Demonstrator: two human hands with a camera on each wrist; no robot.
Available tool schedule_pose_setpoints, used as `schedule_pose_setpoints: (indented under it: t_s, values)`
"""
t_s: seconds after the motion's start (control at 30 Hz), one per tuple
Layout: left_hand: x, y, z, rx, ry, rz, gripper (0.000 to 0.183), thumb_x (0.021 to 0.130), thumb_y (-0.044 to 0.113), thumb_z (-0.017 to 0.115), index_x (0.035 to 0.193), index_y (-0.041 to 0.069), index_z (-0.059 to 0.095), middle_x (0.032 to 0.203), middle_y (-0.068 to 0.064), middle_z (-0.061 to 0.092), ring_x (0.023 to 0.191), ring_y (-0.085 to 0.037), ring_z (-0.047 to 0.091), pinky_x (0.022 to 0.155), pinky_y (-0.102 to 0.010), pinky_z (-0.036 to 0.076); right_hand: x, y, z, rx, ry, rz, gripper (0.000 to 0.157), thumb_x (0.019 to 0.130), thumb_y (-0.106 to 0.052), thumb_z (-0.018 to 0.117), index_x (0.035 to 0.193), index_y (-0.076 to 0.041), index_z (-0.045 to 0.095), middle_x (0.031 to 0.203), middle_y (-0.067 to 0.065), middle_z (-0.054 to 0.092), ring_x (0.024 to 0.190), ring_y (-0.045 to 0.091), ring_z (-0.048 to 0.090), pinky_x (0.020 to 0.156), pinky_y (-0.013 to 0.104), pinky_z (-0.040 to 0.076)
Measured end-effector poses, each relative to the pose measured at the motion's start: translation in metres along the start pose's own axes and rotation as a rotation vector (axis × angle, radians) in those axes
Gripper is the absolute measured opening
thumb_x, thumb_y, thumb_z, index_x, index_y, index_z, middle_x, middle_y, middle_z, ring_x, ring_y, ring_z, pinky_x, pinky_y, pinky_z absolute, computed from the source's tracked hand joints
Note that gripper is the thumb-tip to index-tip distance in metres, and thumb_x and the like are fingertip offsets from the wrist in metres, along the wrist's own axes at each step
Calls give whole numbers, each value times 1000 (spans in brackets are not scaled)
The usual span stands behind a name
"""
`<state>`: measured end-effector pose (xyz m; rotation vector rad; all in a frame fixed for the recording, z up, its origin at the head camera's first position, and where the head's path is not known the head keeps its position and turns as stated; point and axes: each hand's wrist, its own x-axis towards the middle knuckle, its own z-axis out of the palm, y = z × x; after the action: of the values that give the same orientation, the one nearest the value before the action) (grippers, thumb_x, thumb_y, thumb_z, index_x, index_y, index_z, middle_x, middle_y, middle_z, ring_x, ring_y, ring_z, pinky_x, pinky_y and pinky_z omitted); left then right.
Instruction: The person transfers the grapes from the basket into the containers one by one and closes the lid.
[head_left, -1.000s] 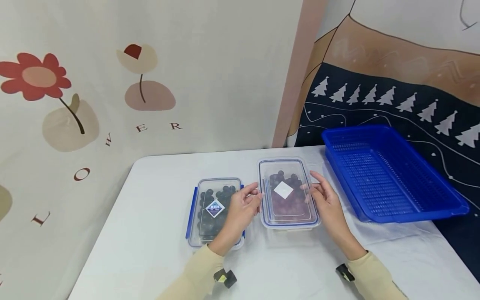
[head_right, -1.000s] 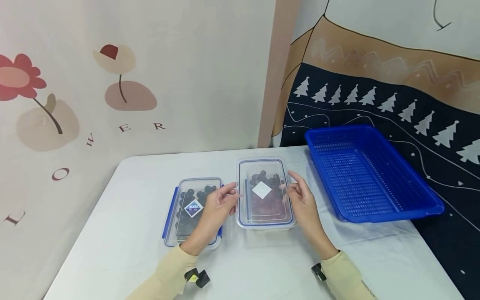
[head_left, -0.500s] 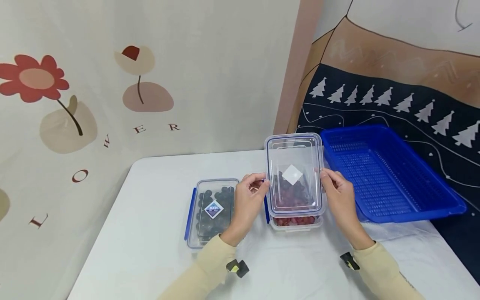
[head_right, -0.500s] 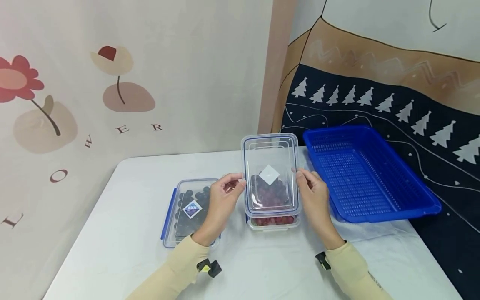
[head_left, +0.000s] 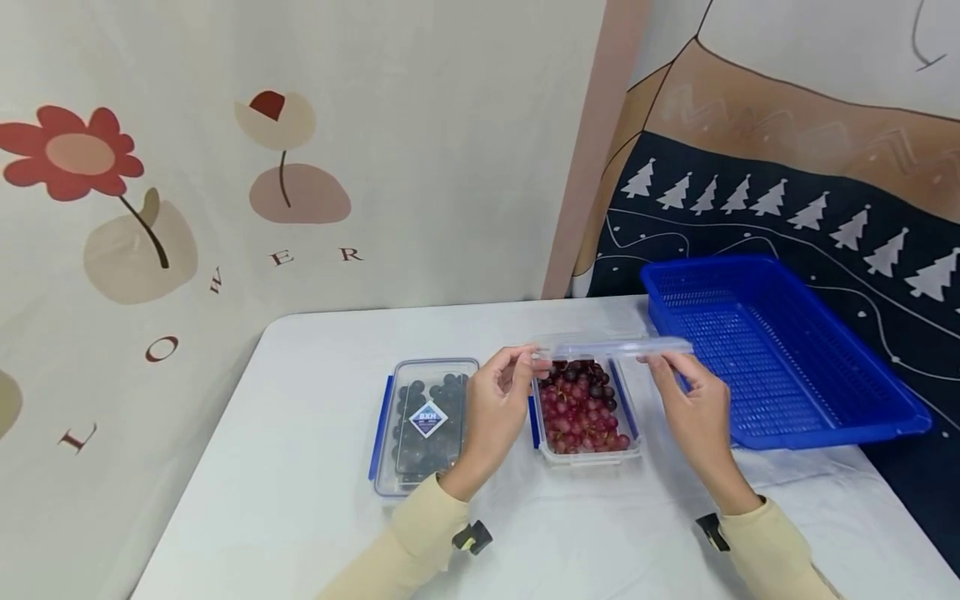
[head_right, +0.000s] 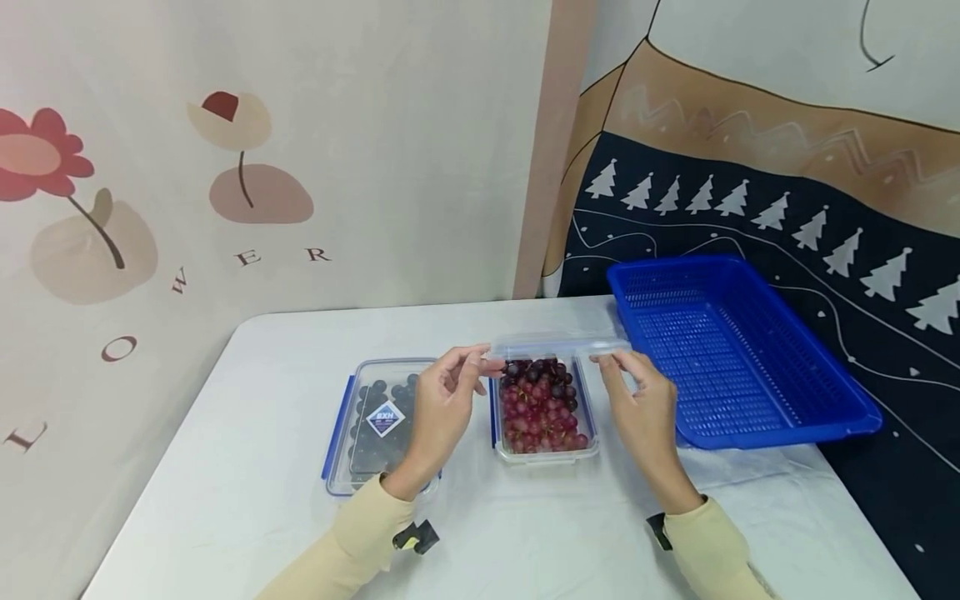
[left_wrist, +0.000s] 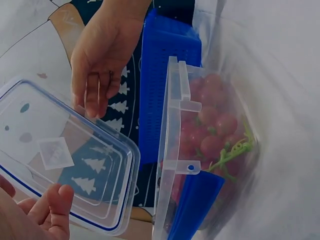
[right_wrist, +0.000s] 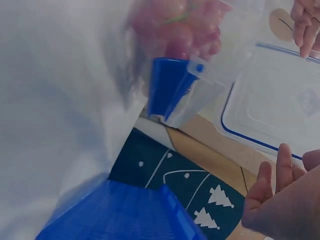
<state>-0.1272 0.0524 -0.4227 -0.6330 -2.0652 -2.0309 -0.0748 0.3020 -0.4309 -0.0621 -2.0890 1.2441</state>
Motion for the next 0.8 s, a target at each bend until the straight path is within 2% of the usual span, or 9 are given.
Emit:
schedule_pose_setpoints:
  t_s: [0.03, 0.1, 0.23, 0.27, 0.3, 0.4, 0.5, 0.63, 0.8]
  values:
    - [0, 0, 0, -3, -3, -18, 30, 115, 23, 59, 130, 2, 74, 110, -8, 81, 101, -25, 77, 88, -40, 63, -2, 2, -2, -3, -15, 1, 22, 105, -4, 71, 123, -4, 83, 113, 4, 79, 95, -2, 67, 77, 16, 47]
    - [-2, -1, 1, -11, -18, -58, 33, 114, 24, 61, 133, 0, 72, 113, -9, 79, 103, -26, 75, 88, -39, 62, -5, 6, -5, 32, -63, 18, 32, 105, 3, 64, 132, -3, 79, 123, 4, 78, 101, -4, 66, 78, 14, 48]
    - [-9, -7, 0, 7, -95, -150, 47, 109, 28, 68, 146, -2, 64, 122, -10, 71, 105, -23, 69, 88, -29, 58, -11, 17, -11, 148, -180, 65, 37, 111, 3, 48, 140, 5, 70, 133, 11, 75, 110, -3, 66, 87, 14, 51]
    - [-10, -9, 0, 22, -121, -169, 54, 108, 29, 70, 150, -2, 61, 121, -10, 68, 103, -22, 66, 86, -27, 57, -13, 18, -11, 179, -210, 77, 36, 113, 2, 46, 142, 8, 68, 142, 12, 71, 125, 0, 62, 97, 15, 49]
    - [-12, -10, 0, 43, -145, -185, 60, 106, 31, 72, 154, -2, 57, 121, -9, 65, 102, -22, 64, 83, -26, 55, -14, 20, -11, 184, -235, 89, 35, 116, -3, 48, 143, 8, 66, 144, 14, 69, 128, 1, 61, 100, 16, 48]
    - [-17, -15, 0, 121, -208, -210, 75, 102, 30, 78, 162, -3, 47, 115, -9, 56, 92, -24, 57, 73, -22, 48, -21, 24, -11, 119, -312, 128, 41, 115, -10, 54, 153, 3, 60, 150, 21, 63, 126, 10, 65, 98, 17, 50]
    - [-21, -20, 4, 207, -238, -213, 82, 99, 23, 81, 164, -6, 41, 112, -9, 49, 86, -24, 53, 68, -21, 42, -25, 26, -9, -1, -401, 168, 54, 112, -19, 62, 164, -6, 50, 157, 26, 56, 125, 30, 69, 100, 31, 55]
    - [-27, -29, 13, 290, -221, -203, 82, 96, 14, 79, 163, -10, 39, 116, -10, 47, 83, -16, 50, 65, -20, 42, -27, 29, -6, -97, -501, 198, 66, 113, -28, 61, 171, -8, 37, 160, 31, 49, 125, 51, 66, 104, 62, 53]
    - [-29, -37, 21, 314, -173, -222, 79, 96, 10, 77, 161, -12, 40, 127, -15, 45, 86, -13, 50, 69, -23, 47, -26, 31, -2, -168, -542, 186, 64, 115, -28, 56, 170, -3, 34, 156, 35, 50, 130, 53, 63, 109, 67, 48]
